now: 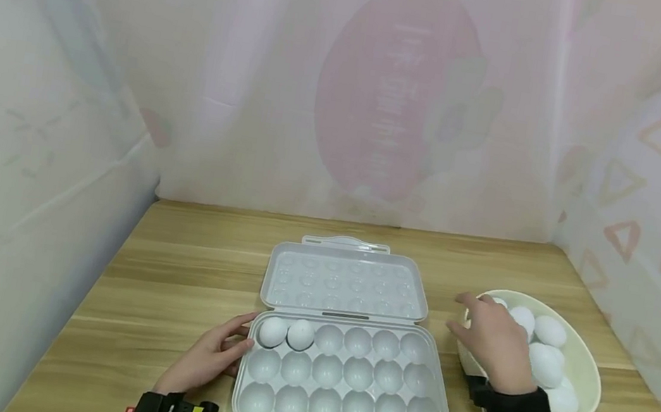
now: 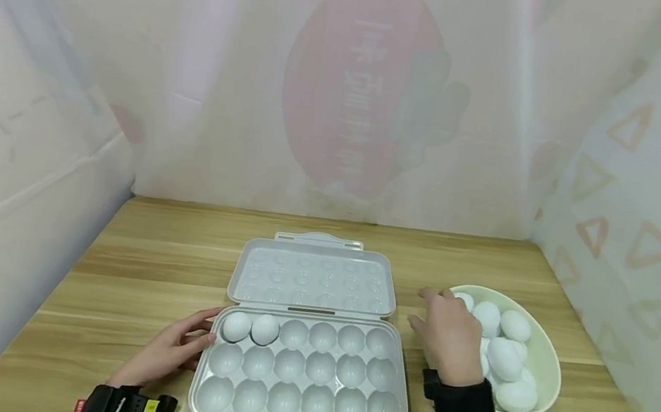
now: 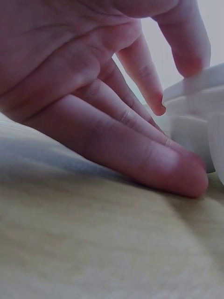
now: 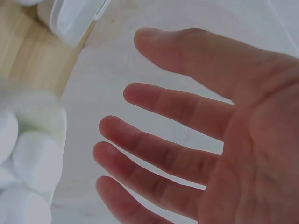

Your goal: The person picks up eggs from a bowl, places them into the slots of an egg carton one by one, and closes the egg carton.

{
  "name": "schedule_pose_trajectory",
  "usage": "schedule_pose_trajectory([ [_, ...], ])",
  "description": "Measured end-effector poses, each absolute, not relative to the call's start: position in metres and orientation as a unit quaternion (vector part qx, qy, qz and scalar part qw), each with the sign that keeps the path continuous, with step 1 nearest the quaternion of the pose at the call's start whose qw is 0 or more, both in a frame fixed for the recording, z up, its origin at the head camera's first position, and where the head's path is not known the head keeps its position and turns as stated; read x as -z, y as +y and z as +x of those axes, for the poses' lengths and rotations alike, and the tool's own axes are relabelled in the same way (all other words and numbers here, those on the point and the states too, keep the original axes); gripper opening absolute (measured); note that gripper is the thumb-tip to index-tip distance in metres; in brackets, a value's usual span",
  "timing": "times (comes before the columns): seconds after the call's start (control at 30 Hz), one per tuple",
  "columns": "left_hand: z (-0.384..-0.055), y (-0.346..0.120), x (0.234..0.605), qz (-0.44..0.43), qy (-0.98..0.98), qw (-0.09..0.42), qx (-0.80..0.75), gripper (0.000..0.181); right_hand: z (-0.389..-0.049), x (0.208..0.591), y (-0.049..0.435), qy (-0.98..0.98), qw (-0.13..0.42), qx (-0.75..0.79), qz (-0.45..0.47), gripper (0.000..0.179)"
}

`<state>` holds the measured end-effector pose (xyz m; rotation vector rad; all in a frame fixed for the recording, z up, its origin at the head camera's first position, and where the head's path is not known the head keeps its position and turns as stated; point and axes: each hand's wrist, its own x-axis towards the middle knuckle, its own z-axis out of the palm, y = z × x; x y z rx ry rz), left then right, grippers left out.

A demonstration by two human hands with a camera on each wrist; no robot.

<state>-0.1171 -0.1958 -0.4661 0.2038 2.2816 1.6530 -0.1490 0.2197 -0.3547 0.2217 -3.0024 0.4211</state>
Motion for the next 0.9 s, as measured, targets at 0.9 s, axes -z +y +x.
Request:
schedule_pose_trajectory([
  [0.9,-0.117,-0.195,0.468,0.056,0.802,0.160,-0.573,0.052,-0.144,0.366,0.313,-0.990,-0.027,-0.113,0.083,0.041],
])
